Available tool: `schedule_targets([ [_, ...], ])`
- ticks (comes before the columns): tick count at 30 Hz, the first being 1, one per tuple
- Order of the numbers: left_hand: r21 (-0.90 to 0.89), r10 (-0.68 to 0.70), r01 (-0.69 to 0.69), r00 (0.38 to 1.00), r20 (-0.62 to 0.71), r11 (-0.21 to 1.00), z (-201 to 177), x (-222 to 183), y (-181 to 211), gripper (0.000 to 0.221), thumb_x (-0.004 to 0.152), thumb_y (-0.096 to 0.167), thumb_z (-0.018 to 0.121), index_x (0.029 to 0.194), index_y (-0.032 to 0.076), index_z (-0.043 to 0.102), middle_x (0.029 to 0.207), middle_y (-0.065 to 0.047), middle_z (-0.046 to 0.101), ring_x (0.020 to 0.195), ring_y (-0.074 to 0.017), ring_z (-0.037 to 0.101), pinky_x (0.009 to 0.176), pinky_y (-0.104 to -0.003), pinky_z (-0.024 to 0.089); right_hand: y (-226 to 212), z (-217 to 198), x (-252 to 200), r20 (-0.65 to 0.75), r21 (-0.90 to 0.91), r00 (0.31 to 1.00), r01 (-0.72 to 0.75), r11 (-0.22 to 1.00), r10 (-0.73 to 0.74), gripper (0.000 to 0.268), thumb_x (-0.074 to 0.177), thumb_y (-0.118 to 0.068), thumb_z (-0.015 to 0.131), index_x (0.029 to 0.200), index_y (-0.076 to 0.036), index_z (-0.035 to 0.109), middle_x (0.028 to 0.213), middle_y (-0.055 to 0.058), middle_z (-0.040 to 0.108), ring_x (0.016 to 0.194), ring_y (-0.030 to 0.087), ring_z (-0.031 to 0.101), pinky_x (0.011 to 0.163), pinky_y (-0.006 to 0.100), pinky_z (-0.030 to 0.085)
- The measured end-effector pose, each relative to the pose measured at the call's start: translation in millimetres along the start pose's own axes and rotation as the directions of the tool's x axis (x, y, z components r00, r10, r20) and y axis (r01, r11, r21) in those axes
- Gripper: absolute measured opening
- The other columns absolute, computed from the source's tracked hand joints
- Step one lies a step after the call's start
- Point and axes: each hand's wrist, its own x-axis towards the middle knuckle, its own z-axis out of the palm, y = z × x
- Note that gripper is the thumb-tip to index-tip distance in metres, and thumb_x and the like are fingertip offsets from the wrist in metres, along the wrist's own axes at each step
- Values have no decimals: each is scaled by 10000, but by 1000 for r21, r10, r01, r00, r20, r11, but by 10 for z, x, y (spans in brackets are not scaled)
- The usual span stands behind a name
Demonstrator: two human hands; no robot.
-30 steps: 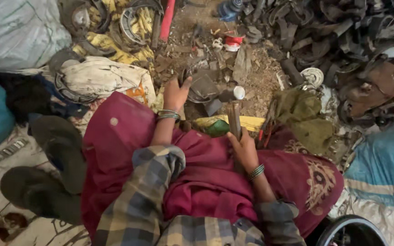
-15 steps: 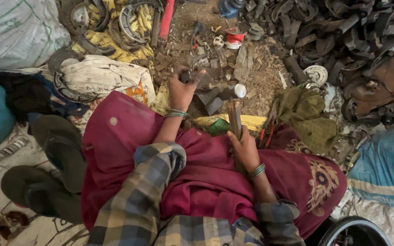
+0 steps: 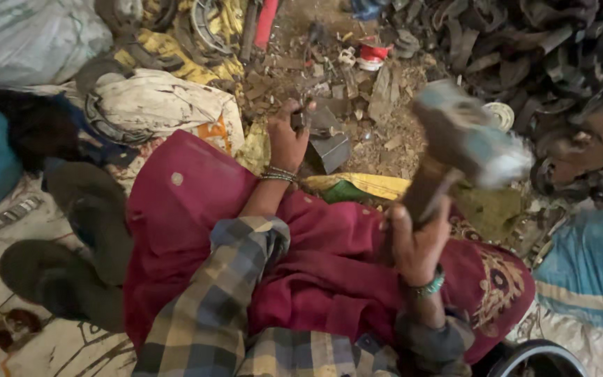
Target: The person sits on the ground and repeatedly strikes a small metal piece with a hammer. They adjust the metal piece's position several times and continue hammering until the end of the clip.
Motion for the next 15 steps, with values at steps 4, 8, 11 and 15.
schedule_targets([
  [4,14,19,-19,1000,4,1000,30,46,-67,331,864,94,811,1127,-7,638,1005,-216,723,911,-421,693,843,-472,537,-23,77,84,-8,-77,1000,-16,997,16,426,1033,-185,676,1334,39,474,930,165,682,777,199,669,671,369,566],
  [8,-1,-164,167,970,180,986,17,15,52,386,786,27,718,1168,74,742,1018,-184,760,935,-378,746,876,-432,585,442,538,174,173,-661,956,-66,747,237,451,1001,-333,697,1233,36,578,766,236,681,685,356,659,570,479,520],
  [11,-121,208,-198,975,79,973,22,74,162,406,682,60,781,1075,57,679,1046,-219,730,1027,-422,699,932,-458,550,577,588,201,148,-535,988,39,844,48,402,1014,-317,688,1188,34,595,813,204,689,691,326,719,572,424,530],
  [15,-152,-213,235,966,150,960,30,-52,101,456,727,127,837,1140,13,679,927,-184,725,871,-361,697,826,-438,544,336,272,75,19,-287,945,-307,907,326,301,1006,-249,643,1166,-5,567,726,87,687,571,156,651,496,327,521],
])
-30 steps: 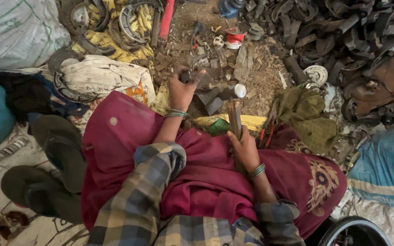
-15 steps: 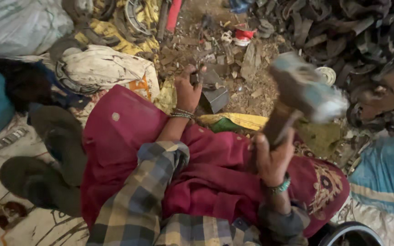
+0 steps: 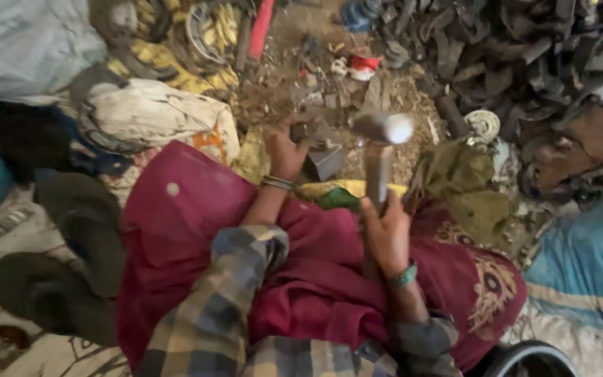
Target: The person sits on the ground and repeatedly strikes a small metal piece with a hammer. They adjust the metal piece's position several times and continue hammering until the end of the clip.
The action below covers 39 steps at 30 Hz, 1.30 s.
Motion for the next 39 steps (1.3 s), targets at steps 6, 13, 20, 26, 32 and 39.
schedule_targets([
  [6,205,144,-103,970,-198,973,96,85,-134,314,720,202,910,918,48,721,838,-145,731,800,-336,683,804,-430,513,-363,-174,-28,-123,168,986,129,977,-109,256,1032,-162,646,1157,5,498,765,60,680,602,102,633,523,276,519],
  [13,111,191,-180,977,-97,977,126,-26,-334,410,701,138,776,1100,61,720,1044,-158,737,986,-351,700,902,-432,543,230,353,122,69,-273,996,68,959,-51,385,1010,-295,695,1202,17,577,765,112,667,629,165,642,535,340,500],
  [20,106,-127,127,992,-5,986,172,-101,-597,457,744,175,769,1189,80,724,950,-180,727,883,-402,650,871,-458,557,-167,-201,-94,-107,165,993,-33,986,51,269,987,-160,649,1161,6,529,772,63,673,604,140,646,512,315,546],
  [26,314,104,-50,982,-158,948,202,-109,-591,623,610,203,821,1201,57,686,963,-184,719,911,-399,643,859,-488,497,-348,-483,-93,-292,355,830,556,752,-475,257,1098,-114,618,1283,-73,445,883,27,674,715,128,677,643,297,599],
  [32,264,227,-194,969,-101,945,57,-26,-253,283,829,177,892,1076,156,754,877,-150,716,823,-338,680,758,-438,532,109,316,130,63,-361,942,330,873,-330,349,1024,-252,730,1156,32,578,852,186,680,732,381,706,580,418,511],
  [39,136,71,-54,990,-122,989,114,-75,-314,525,675,142,854,1154,-14,706,830,-158,713,719,-297,690,678,-407,549,-166,-147,-19,-72,-17,996,-58,998,56,296,999,-238,634,1170,-7,563,772,113,718,596,166,691,518,336,569],
])
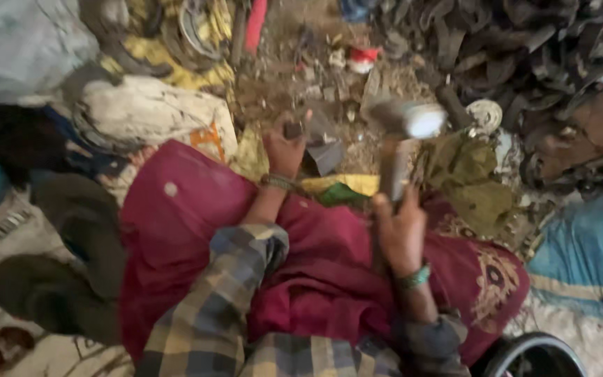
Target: The person sits on the ground and repeatedly strikes a small metal piece with a hammer. They adjust the metal piece's position several times and continue hammering until the end of the clip.
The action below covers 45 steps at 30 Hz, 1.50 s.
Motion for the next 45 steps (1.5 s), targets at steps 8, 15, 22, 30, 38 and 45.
schedule_targets([
  [8,165,76,-70,997,-29,984,148,-168,-384,556,654,108,853,1179,-8,712,1049,-177,741,956,-352,685,857,-465,557,-361,-161,-89,-118,120,970,228,966,-214,322,1042,-223,620,1263,-13,517,828,93,661,671,205,639,575,339,519],
  [15,52,-72,67,992,102,996,-99,92,165,381,817,183,821,1129,-20,741,898,-194,744,818,-303,689,733,-398,553,347,517,183,109,-298,958,287,910,-266,442,1017,-334,666,1233,42,580,787,218,676,686,343,666,559,435,512],
  [22,-247,-267,266,963,27,932,-367,69,561,366,876,310,823,1030,-13,747,868,-114,784,736,-196,690,737,-355,556,-68,-10,-67,-53,78,984,173,982,-169,268,1037,-209,643,1126,26,550,774,80,715,645,119,688,552,307,558],
  [30,-162,-472,472,881,46,866,-136,259,-391,588,948,381,755,1310,-52,592,1251,-238,713,1147,-344,676,1029,-422,497,182,283,18,120,88,991,-73,994,62,387,941,-242,706,1204,2,559,706,63,675,533,123,634,454,295,524],
  [38,269,-483,429,856,183,862,-230,281,-6,740,940,463,797,1450,3,523,1347,-299,606,1278,-451,565,1075,-481,452,511,416,125,292,137,952,-132,982,88,366,960,-277,687,1190,-17,572,696,39,664,514,116,644,452,291,525],
  [45,344,-79,-133,841,536,929,-653,339,636,908,659,395,849,1442,55,540,1292,-385,546,1174,-539,564,965,-540,490,586,434,156,331,202,939,-170,964,96,317,972,-264,675,1150,-33,550,676,24,615,495,118,608,431,291,519],
])
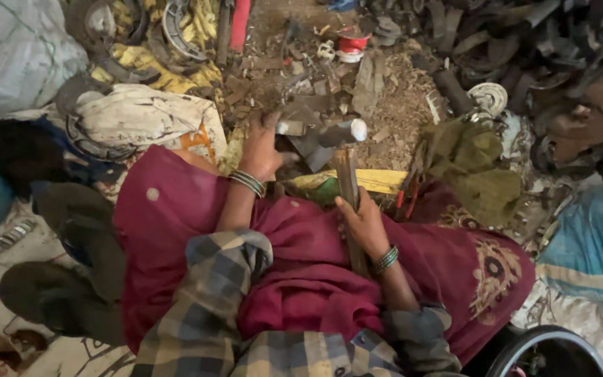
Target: The person sits on the ground and repeatedly strikes a small metal piece with a hammer. They adjust the metal piece's position several times and continue hammering until the end of the clip.
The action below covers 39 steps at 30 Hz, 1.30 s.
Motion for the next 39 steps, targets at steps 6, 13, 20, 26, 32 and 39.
schedule_targets([
  [6,334,63,29,963,-264,942,-230,15,259,396,894,324,784,1225,122,702,1113,-241,690,1028,-437,644,867,-533,513,3,-18,0,42,55,998,38,998,-40,307,982,-246,661,1154,-25,535,665,29,608,487,121,602,426,296,513],
  [13,-208,-75,14,954,-289,978,-419,-61,388,458,928,372,795,1206,24,689,1013,-205,725,887,-356,682,821,-456,549,53,-16,8,32,-15,999,31,999,-30,334,969,-235,676,1171,-6,540,674,55,631,482,145,622,430,316,531],
  [20,111,238,-218,944,-229,970,-12,-27,104,496,902,266,809,1275,-13,639,1065,-249,717,905,-412,689,808,-465,559,56,-9,-10,-17,-91,999,33,995,-35,439,926,-242,721,1249,-11,532,747,67,673,520,144,647,466,325,553],
  [26,160,128,-125,992,-10,979,39,-234,167,583,832,126,762,1395,64,623,1031,-230,711,999,-398,671,895,-483,526,-338,3,-374,-179,-48,979,89,995,-96,437,891,-185,753,1235,-24,537,772,78,696,549,136,650,465,314,545],
  [32,59,249,-243,956,-157,968,166,-233,194,551,811,100,747,1350,67,639,1208,-215,693,1092,-379,662,943,-442,537,-927,-385,-1038,-326,127,803,560,818,-499,345,1000,-107,668,1271,-13,477,914,60,679,722,120,682,618,290,590],
  [39,108,240,-229,965,-106,967,220,-225,86,477,863,123,697,1330,46,634,1190,-228,681,1081,-384,649,905,-451,546,-949,-136,-765,-179,-474,951,143,869,-254,341,959,-276,738,1120,-11,598,704,85,666,583,181,650,520,369,515],
])
